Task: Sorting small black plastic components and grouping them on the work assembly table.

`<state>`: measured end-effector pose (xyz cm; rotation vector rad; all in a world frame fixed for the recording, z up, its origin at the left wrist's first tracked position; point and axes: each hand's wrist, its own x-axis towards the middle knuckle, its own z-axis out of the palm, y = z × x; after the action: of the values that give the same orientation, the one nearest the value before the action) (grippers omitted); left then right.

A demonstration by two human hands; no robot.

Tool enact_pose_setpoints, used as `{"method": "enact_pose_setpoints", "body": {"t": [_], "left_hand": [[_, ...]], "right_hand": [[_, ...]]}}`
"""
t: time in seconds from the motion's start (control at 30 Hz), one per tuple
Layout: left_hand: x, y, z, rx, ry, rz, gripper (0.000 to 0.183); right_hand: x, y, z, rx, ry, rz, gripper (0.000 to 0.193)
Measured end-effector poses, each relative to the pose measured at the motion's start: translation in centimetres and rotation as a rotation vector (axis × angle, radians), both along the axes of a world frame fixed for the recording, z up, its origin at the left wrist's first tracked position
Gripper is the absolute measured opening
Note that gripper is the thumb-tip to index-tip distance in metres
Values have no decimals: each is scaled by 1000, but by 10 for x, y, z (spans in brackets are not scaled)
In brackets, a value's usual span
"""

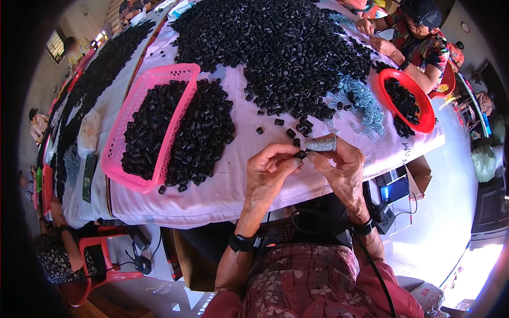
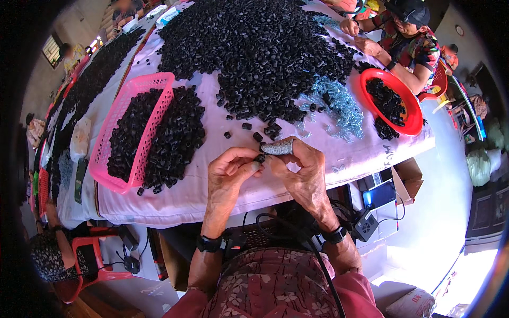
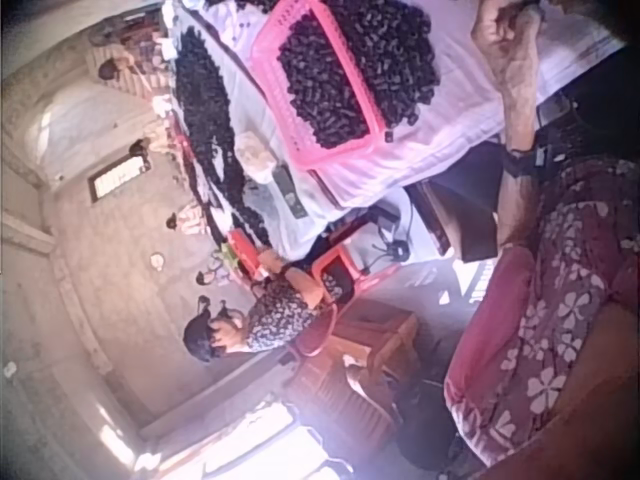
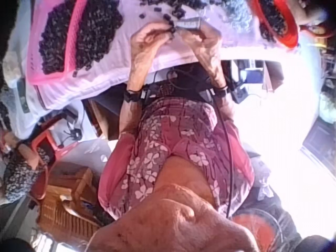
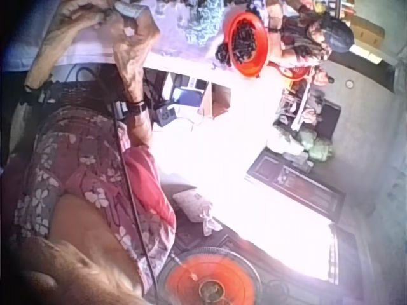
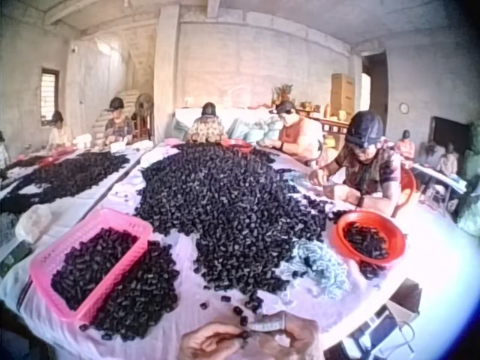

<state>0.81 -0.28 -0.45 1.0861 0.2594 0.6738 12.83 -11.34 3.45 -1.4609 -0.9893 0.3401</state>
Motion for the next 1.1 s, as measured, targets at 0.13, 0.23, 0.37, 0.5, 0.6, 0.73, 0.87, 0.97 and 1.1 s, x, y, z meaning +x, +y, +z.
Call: {"method": "enact_pose_setpoints", "body": {"t": [0.13,0.23,0.37,0.5,0.6,0.73,0.87,0.97,1.1], "left_hand": [[0,0,1,1,9,0,22],[0,0,-1,4,-8,-17,21],[1,1,-1,-7,-9,-25,19],[1,0,0,-29,14,-13,18],[2,0,-3,-15,16,-10,17],[3,-1,-2,-1,19,-8,15],[2,0,-2,32,57,8,13],[3,0,-1,52,67,19,12],[3,-1,-3,106,81,44,13]], "right_hand": [[0,0,1,-10,-24,-10,18],[0,0,2,-13,-59,-15,18],[-4,2,3,-4,-52,-21,15],[-6,2,1,-16,-131,-17,12],[-1,2,2,-51,-147,25,10],[7,1,6,-66,22,94,7],[19,2,6,-197,32,224,14],[24,2,6,-231,-47,242,14],[25,4,2,-192,-119,219,8]]}}
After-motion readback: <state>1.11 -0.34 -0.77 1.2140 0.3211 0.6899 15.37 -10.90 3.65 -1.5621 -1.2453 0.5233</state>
